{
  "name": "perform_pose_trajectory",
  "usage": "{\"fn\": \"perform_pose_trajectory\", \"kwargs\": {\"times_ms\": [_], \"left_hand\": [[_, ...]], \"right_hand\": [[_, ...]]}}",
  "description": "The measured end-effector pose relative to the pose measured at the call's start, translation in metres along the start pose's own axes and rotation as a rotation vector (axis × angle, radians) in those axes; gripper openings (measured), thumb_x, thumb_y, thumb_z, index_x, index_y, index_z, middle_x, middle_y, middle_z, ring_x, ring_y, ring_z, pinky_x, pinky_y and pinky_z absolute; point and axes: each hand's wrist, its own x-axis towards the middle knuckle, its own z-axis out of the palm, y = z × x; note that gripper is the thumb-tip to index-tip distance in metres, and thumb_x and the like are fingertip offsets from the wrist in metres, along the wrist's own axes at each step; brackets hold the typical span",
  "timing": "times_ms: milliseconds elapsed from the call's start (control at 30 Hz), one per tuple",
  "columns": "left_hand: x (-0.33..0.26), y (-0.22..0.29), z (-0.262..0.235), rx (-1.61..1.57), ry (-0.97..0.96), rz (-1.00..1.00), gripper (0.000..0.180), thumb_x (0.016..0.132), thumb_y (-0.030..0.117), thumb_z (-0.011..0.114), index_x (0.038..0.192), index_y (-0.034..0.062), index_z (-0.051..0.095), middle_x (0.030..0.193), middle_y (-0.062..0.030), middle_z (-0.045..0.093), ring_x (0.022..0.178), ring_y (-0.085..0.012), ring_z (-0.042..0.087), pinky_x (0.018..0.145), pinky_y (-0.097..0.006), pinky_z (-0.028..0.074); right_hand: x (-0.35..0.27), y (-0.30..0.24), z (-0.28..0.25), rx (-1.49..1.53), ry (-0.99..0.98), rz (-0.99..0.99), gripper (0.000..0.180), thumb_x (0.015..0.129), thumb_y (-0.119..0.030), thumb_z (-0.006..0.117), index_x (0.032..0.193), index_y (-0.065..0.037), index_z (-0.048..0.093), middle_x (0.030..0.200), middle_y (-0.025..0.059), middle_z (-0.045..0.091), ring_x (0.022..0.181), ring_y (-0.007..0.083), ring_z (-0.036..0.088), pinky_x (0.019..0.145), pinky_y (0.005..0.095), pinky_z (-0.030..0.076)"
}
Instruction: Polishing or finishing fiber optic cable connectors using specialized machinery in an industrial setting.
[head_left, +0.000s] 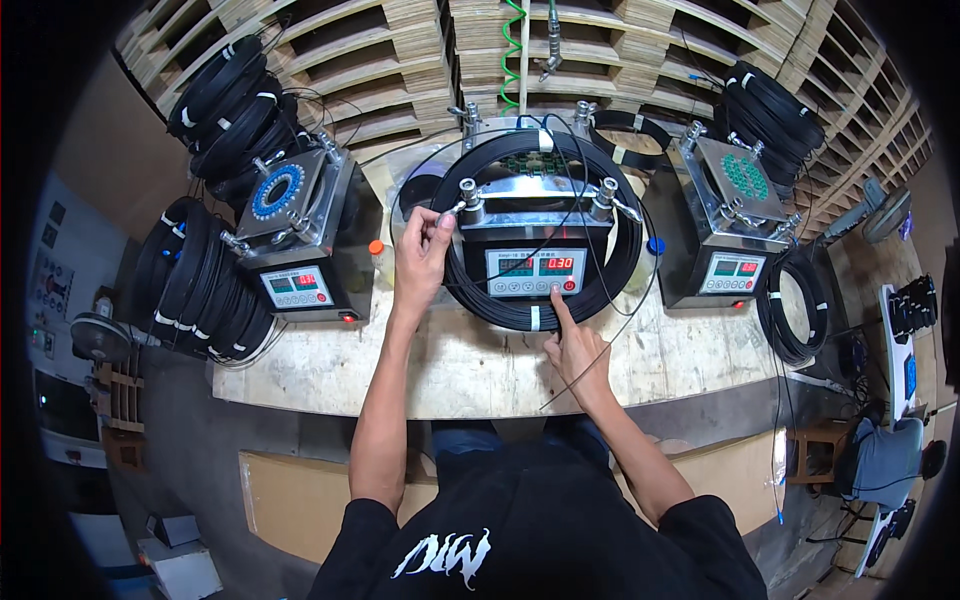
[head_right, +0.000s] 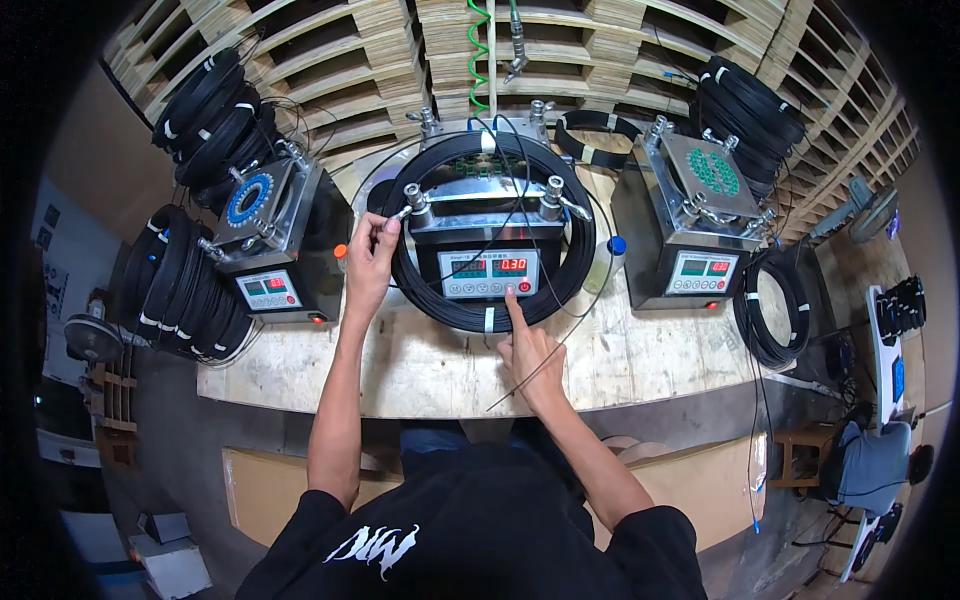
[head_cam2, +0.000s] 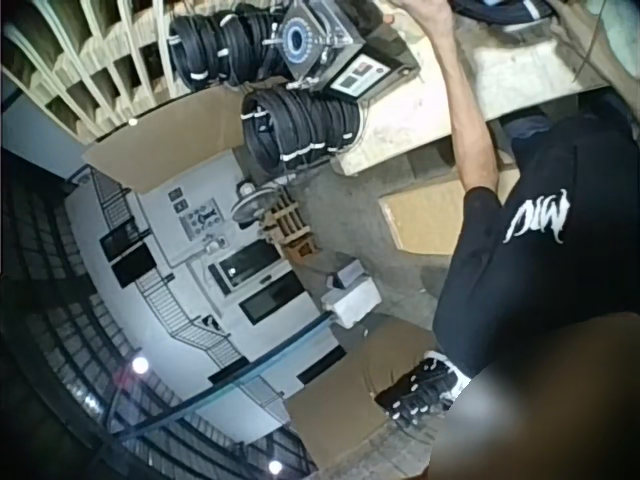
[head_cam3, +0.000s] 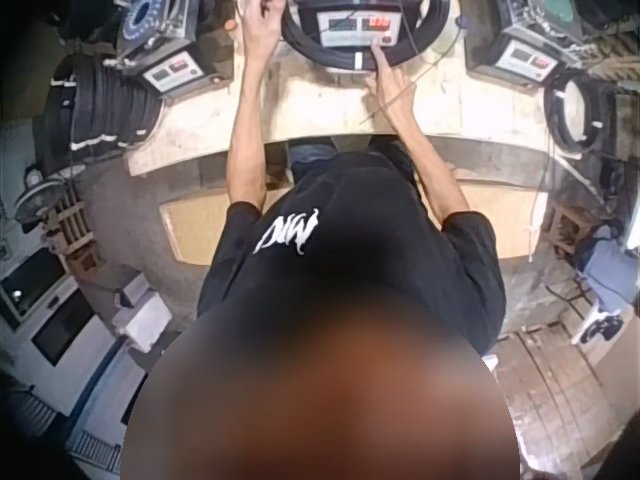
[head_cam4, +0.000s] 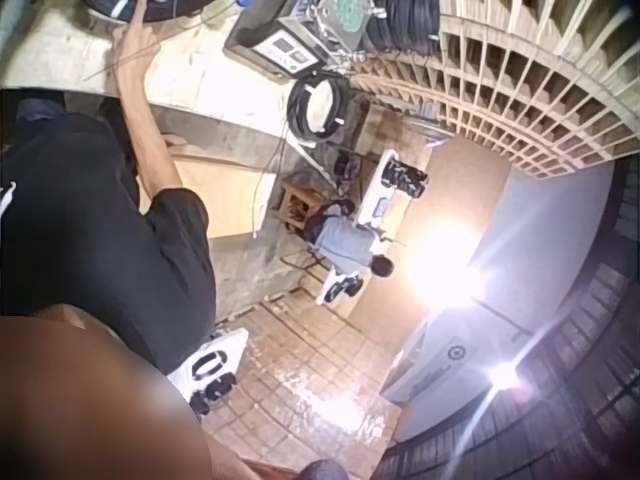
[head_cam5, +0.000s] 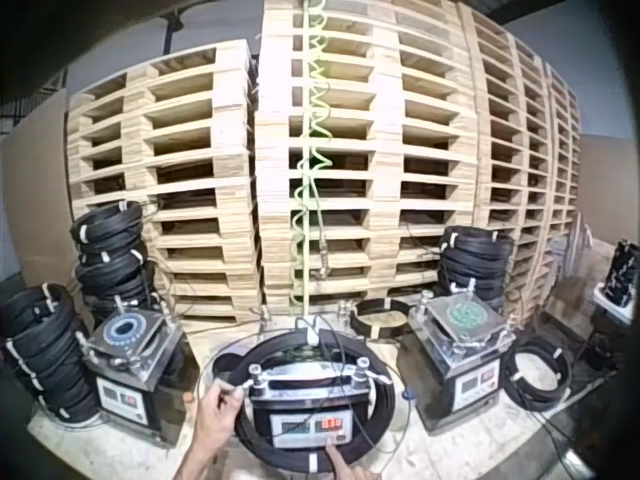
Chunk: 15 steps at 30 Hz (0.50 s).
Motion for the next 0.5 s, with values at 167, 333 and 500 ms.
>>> {"fn": "perform_pose_trajectory", "kwargs": {"times_ms": [167,333,500], "left_hand": [[0.000,-0.002,-0.002,0.016,0.009,-0.001,0.032,0.100,0.032,0.064,0.090,0.0032,0.054,0.073,0.0054,0.042,0.068,-0.0049,0.036,0.059,-0.023,0.032],[0.001,-0.003,0.000,0.018,0.005,0.002,0.033,0.100,0.033,0.064,0.090,0.0032,0.054,0.072,0.0054,0.042,0.067,-0.0051,0.036,0.058,-0.023,0.032],[0.001,-0.002,-0.004,-0.008,-0.005,-0.005,0.033,0.099,0.033,0.064,0.089,0.0033,0.054,0.071,0.0052,0.042,0.067,-0.0047,0.036,0.058,-0.023,0.031]], "right_hand": [[-0.002,-0.008,-0.003,0.068,-0.079,0.053,0.088,0.079,-0.011,0.068,0.157,-0.013,0.026,0.071,0.0155,0.068,0.064,0.0356,0.068,0.061,0.0463,0.055],[-0.004,0.004,-0.013,0.171,-0.170,0.069,0.083,0.084,-0.007,0.065,0.157,-0.019,0.028,0.082,0.0228,0.066,0.073,0.0398,0.067,0.070,0.0445,0.055],[-0.011,0.054,-0.025,0.709,-0.288,-0.022,0.069,0.087,0.003,0.056,0.151,-0.020,0.042,0.098,0.0149,0.070,0.077,0.0202,0.067,0.073,0.0349,0.055]]}}
